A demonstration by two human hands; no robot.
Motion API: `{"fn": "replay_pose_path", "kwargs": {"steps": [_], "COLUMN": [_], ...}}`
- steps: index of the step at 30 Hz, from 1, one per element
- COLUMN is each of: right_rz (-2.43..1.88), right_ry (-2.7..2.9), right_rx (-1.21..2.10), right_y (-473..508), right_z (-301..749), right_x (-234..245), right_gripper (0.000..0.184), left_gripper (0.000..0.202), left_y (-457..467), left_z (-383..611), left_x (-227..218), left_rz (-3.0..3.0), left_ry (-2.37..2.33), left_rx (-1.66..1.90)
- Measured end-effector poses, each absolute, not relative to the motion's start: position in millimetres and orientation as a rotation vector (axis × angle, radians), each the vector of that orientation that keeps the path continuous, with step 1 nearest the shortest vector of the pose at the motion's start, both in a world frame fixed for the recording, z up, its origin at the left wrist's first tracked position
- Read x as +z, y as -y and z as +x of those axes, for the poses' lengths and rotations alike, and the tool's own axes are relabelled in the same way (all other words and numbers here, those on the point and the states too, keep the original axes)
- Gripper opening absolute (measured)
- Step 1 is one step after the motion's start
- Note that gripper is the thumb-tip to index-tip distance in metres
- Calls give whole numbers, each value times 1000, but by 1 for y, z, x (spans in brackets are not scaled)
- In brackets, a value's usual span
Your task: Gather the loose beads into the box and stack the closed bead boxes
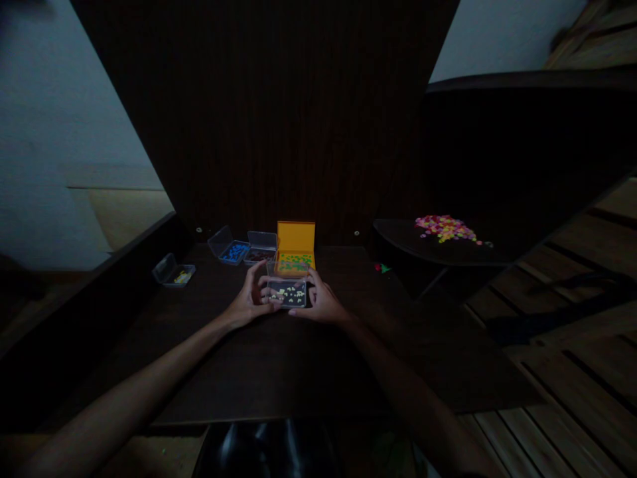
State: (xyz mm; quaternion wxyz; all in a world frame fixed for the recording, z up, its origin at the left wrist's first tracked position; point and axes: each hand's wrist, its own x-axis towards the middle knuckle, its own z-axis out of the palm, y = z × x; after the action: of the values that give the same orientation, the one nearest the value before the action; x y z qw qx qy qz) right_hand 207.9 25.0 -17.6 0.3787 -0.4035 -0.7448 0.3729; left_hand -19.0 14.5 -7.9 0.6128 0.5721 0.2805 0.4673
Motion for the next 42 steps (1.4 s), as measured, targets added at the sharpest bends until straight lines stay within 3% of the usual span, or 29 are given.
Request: {"fn": "replay_pose_path", "kwargs": {"steps": [2, 5, 9, 16, 25, 34, 42], "right_rz": [-1045, -1074, -1137, -1073, -933, -892, -838], "right_ry": [1919, 1942, 2002, 2066, 2099, 2145, 2189], "right_rx": [948, 936, 890, 737, 738, 616, 577], "right_y": [-26, -28, -26, -21, -22, -22, -20], "right_z": [208, 210, 212, 218, 220, 219, 217], "right_x": [-20, -21, -21, -21, -16, -14, -20], "right_gripper": [111, 107, 102, 78, 72, 59, 53], "left_gripper": [113, 119, 106, 80, 65, 79, 65], "left_y": [-15, -17, -20, -18, -18, -17, -20], "left_z": [-22, -27, -33, -34, -35, -38, -41], "left_x": [-9, -11, -11, -7, -5, 0, -9], "left_rz": [1400, 1572, 1749, 1850, 1991, 2193, 2369], "left_ry": [-671, -721, -810, -948, -1017, -946, -937], "left_rx": [1048, 1028, 1018, 938, 888, 811, 760]}}
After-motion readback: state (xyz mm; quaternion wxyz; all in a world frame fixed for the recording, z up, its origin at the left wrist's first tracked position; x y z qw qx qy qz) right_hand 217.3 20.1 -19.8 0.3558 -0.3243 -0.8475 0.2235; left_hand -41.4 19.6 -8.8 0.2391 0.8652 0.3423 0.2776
